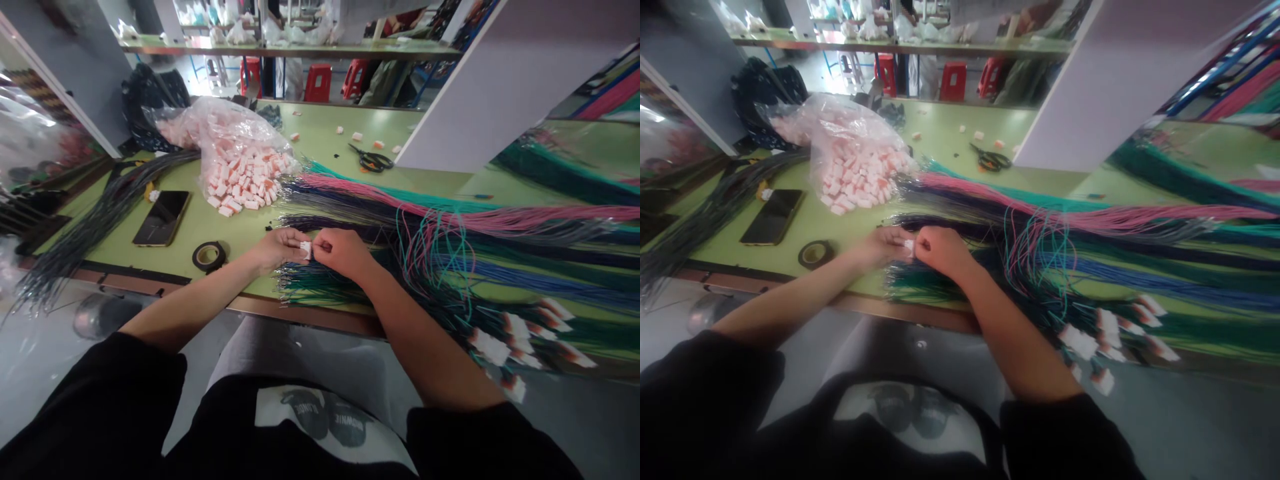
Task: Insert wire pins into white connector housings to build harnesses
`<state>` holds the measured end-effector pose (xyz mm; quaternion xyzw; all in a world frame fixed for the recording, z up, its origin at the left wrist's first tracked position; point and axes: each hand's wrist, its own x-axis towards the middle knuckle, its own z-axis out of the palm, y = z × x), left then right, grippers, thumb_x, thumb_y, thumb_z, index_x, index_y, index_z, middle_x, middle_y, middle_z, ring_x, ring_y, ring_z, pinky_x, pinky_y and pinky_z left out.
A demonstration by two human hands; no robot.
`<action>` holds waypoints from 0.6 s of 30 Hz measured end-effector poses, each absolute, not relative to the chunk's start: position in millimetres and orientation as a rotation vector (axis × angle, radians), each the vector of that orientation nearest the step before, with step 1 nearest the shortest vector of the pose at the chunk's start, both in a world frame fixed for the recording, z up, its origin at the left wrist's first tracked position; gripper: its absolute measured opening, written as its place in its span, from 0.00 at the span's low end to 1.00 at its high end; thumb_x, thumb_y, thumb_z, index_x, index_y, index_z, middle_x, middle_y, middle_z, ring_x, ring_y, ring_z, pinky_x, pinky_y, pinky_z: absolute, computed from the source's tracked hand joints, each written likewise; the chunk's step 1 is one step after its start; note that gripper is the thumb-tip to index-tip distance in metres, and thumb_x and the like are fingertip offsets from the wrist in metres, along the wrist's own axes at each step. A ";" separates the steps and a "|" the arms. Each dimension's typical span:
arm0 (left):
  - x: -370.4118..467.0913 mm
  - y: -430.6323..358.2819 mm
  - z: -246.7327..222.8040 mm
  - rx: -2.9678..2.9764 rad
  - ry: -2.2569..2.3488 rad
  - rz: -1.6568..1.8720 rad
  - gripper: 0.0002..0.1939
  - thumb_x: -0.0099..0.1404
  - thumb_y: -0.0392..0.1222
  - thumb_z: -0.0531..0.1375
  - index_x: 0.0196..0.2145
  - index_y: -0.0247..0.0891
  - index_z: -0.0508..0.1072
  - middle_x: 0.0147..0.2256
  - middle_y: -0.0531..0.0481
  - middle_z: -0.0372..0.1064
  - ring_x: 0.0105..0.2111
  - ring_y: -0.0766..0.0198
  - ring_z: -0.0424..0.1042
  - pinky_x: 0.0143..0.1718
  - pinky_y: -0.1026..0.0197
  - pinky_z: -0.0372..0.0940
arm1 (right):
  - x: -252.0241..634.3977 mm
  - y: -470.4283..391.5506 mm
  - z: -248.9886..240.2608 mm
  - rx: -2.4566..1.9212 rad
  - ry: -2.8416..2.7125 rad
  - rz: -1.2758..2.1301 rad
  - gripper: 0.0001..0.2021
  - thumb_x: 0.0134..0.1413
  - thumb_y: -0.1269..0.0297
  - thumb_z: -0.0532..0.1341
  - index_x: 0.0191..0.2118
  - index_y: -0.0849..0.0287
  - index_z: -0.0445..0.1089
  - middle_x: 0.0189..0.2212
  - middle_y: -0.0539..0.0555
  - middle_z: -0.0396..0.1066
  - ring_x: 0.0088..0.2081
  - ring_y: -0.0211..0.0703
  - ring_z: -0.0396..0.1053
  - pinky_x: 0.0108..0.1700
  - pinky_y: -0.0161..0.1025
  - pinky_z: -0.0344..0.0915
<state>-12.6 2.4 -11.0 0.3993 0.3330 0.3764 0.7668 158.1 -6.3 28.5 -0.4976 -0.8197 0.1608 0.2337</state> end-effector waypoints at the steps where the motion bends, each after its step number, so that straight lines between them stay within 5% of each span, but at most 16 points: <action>1: -12.6 2.0 -10.6 0.871 0.727 0.818 0.21 0.37 0.29 0.74 0.30 0.30 0.71 0.24 0.50 0.74 0.24 0.67 0.73 0.32 0.62 0.71 | 158.9 -5.9 28.4 -1.357 -2.228 0.486 0.05 0.41 0.70 0.57 0.19 0.58 0.64 0.18 0.48 0.65 0.22 0.34 0.57 0.28 0.33 0.52; 12: -9.9 -0.7 -5.7 0.823 0.776 0.843 0.21 0.35 0.28 0.73 0.29 0.30 0.72 0.22 0.52 0.73 0.23 0.68 0.73 0.30 0.64 0.71 | 163.6 -4.0 25.4 -1.355 -2.102 0.761 0.05 0.41 0.71 0.57 0.19 0.60 0.65 0.18 0.47 0.64 0.23 0.33 0.60 0.30 0.33 0.55; 18: -9.2 0.9 -6.5 0.869 0.758 0.827 0.21 0.37 0.31 0.74 0.30 0.30 0.72 0.23 0.52 0.73 0.24 0.68 0.73 0.31 0.64 0.71 | 188.0 15.6 61.5 -1.395 -2.183 0.779 0.08 0.49 0.61 0.59 0.28 0.60 0.72 0.24 0.51 0.71 0.28 0.38 0.65 0.33 0.35 0.58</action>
